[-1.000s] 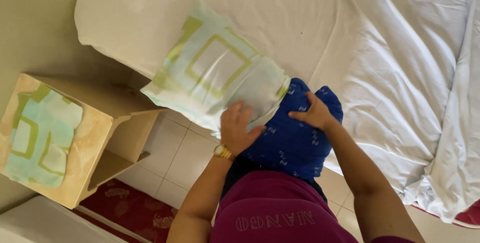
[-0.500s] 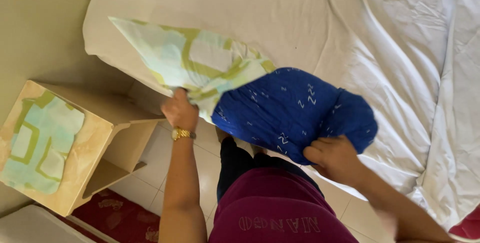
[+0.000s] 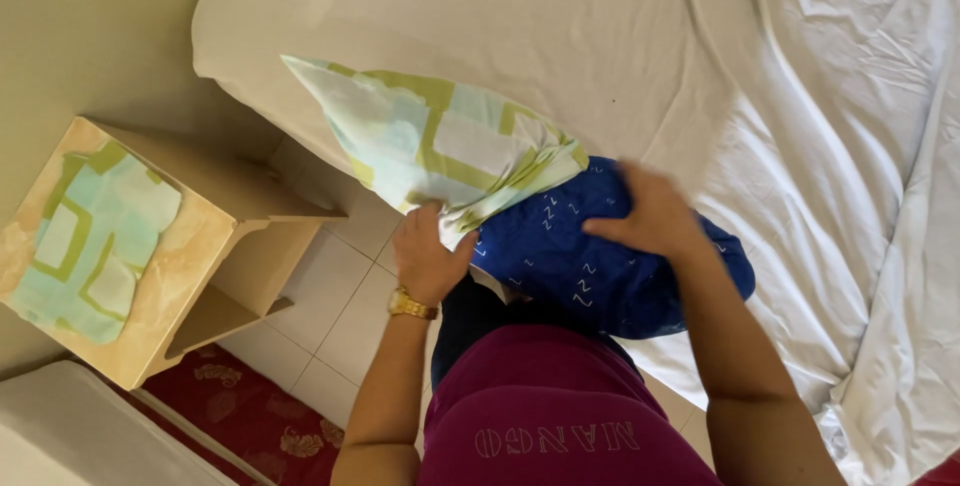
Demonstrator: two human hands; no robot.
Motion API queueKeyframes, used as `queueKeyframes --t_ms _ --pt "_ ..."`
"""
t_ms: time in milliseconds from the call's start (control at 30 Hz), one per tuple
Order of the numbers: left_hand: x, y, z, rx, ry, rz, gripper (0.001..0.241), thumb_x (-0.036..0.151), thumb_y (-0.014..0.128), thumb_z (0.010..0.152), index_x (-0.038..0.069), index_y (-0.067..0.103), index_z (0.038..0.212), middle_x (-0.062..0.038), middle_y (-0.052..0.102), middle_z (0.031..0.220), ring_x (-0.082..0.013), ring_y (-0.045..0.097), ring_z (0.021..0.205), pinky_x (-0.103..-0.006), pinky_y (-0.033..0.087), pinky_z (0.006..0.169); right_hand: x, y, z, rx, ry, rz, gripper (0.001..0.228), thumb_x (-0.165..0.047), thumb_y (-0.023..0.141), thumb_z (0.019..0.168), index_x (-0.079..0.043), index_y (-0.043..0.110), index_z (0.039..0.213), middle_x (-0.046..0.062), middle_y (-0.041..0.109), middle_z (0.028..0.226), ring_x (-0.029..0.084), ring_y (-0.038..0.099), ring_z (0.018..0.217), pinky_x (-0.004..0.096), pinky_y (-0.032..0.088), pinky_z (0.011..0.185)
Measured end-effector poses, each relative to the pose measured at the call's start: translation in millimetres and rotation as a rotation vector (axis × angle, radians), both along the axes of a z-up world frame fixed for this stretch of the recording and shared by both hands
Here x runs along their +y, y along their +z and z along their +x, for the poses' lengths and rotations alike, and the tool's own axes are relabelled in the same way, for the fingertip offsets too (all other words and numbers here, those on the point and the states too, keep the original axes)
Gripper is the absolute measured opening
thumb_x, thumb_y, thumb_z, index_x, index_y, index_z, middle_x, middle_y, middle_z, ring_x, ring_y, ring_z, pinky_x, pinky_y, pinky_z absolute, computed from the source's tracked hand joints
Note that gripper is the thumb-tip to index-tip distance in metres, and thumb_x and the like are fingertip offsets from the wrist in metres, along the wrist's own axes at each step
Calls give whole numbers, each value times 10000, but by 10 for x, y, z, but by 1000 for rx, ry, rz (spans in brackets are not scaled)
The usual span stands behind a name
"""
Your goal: The person removes a light green and white patterned pillowcase from a blue pillow on a bed. They then insert the same pillowcase onto a second blue pillow on an adjacent bed, adjusting the fabric to fit.
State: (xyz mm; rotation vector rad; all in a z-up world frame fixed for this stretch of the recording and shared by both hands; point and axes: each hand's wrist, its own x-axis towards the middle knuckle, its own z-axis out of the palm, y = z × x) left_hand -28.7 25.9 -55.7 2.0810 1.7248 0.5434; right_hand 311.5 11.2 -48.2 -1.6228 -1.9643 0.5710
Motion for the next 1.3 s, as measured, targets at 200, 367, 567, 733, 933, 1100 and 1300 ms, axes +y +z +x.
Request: queueKeyframes --t_ms 200,367,567,733,933,1100,1300 --pt "65 -154 569 4 -150 310 631 452 809 703 76 640 1180 -189 671 1115 -397 572 1045 -549 437 873 -198 -144 -617 -185 -42 -510 581 -492 877 660 -62 619 953 191 702 900 406 672 910 498 523 783" --pt "614 -567 185 228 -298 -36 316 419 675 929 134 663 1064 -93 705 947 -318 650 926 -530 448 889 -287 228 -424 78 31 -369 275 -287 778 795 -94 606 889 161 681 854 389 656 842 489 517 703" --pt "1268 -504 -861 357 272 217 298 380 817 973 148 678 1097 -66 731 905 -224 660 780 -437 488 886 -411 1413 -237 -176 474 11 209 -196 741 632 -108 573 717 97 592 685 350 626 692 471 493 613" --pt "776 -1125 -891 364 303 -32 454 257 737 863 116 627 1280 -118 746 984 -266 701 919 -506 462 899 -970 391 -472 -399 434 -45 47 -152 655 736 -157 625 772 53 633 712 271 642 707 434 518 630" --pt "-143 -1897 -774 315 267 -663 490 343 598 931 228 510 1399 -107 699 1233 -321 642 1143 -588 380 1005 -1240 -841 -436 -179 434 -433 110 -155 673 828 -156 691 937 78 691 867 307 671 832 447 538 714" --pt "-202 -1964 -715 178 423 -739 518 337 573 931 231 501 1433 -111 722 1232 -319 680 1131 -475 490 984 -25 -263 -111 94 161 -287 232 -223 740 853 -93 682 1037 122 692 990 318 681 927 426 554 824" --pt "-104 -1560 -600 200 410 -770 560 350 625 902 163 504 1416 -136 659 1320 -349 616 1219 -495 429 1065 680 -812 -44 -217 -65 -322 821 -544 860 691 -8 621 1265 229 690 1161 405 662 1071 474 517 915"
